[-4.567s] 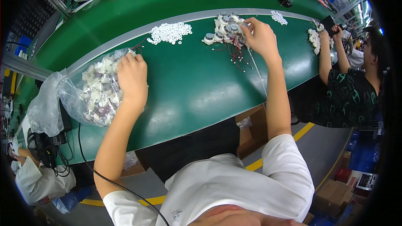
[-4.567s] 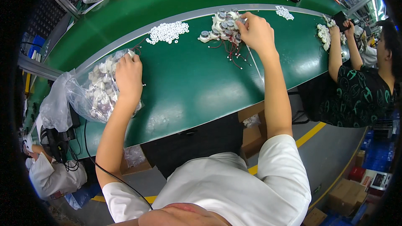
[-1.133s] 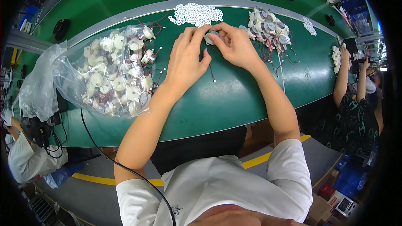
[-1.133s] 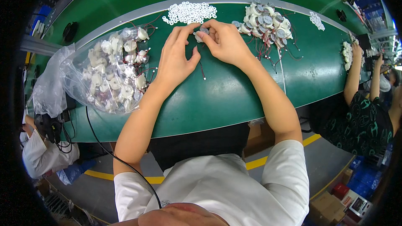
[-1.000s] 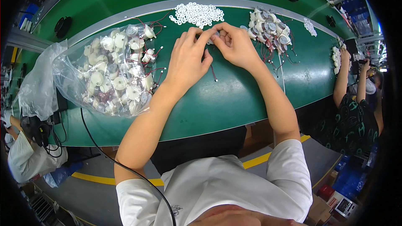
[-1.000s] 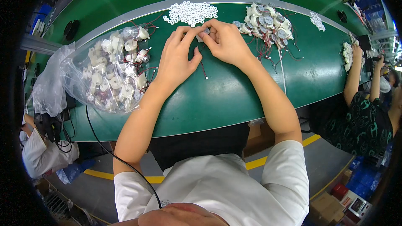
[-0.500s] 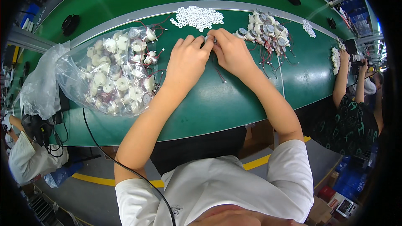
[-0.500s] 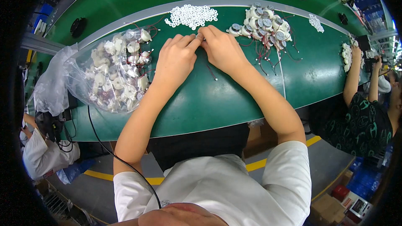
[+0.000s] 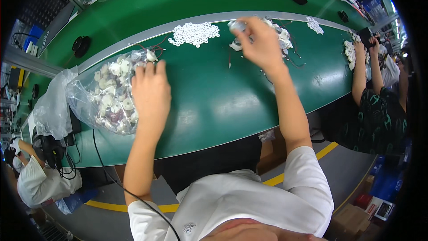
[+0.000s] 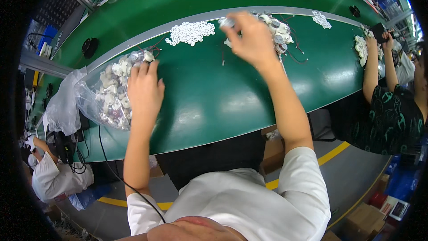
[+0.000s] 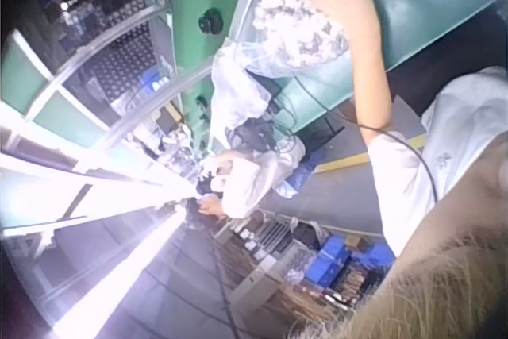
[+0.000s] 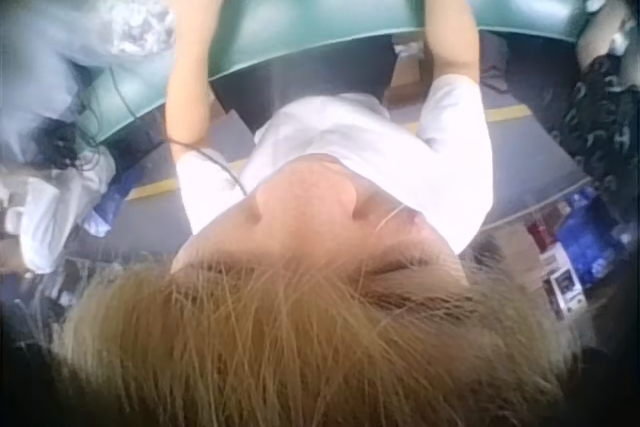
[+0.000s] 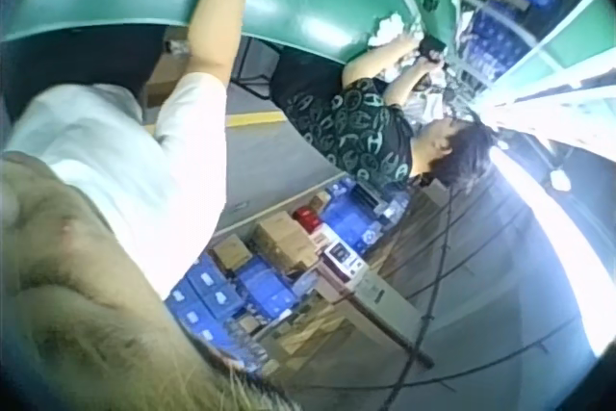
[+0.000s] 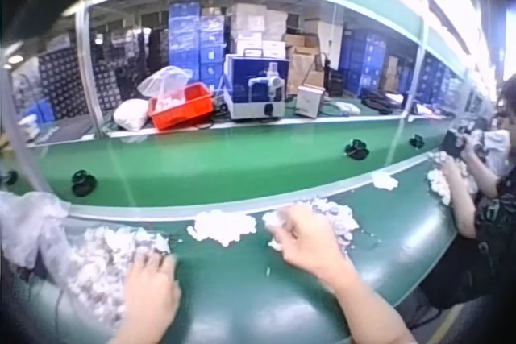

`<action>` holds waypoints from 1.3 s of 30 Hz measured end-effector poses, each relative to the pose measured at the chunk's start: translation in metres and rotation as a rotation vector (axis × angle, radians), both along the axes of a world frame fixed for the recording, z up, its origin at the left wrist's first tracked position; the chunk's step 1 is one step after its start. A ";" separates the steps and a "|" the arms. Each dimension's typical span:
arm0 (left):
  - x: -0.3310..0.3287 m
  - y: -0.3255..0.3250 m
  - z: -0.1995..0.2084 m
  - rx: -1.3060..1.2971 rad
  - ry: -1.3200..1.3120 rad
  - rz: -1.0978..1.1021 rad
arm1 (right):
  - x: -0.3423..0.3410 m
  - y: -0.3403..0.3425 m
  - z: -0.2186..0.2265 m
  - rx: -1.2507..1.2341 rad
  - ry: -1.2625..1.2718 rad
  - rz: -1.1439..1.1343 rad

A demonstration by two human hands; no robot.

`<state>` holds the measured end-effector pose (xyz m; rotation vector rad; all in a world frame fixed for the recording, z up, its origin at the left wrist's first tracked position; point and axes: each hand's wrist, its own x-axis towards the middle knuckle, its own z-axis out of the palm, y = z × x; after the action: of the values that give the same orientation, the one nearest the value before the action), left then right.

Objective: Manually assemble small white electrical components on an assembly line by inserting small parts into a housing.

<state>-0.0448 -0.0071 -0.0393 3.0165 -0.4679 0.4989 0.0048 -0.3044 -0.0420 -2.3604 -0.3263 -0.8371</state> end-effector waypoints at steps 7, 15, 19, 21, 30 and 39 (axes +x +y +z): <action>-0.006 0.017 0.012 -0.019 0.150 -0.073 | -0.006 -0.104 0.025 -0.085 0.327 -0.202; -0.005 0.014 0.024 -0.045 0.196 -0.073 | -0.013 -0.131 0.022 0.096 0.483 0.173; -0.003 0.021 0.036 -0.249 0.219 -0.099 | -0.012 -0.127 0.020 0.135 0.665 0.143; -0.002 0.029 0.037 -0.336 0.216 -0.152 | -0.009 -0.116 0.018 0.105 0.632 0.132; -0.008 0.019 0.034 -0.612 0.290 -0.279 | 0.001 -0.019 -0.002 0.166 -0.114 0.210; 0.004 -0.037 0.012 -1.255 0.279 -0.429 | -0.041 0.075 -0.031 0.576 0.231 0.739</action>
<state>-0.0411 -0.0445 -0.0273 1.6814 -0.4897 0.1892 -0.0358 -0.2295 -0.0730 -1.5875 -0.6934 -0.2443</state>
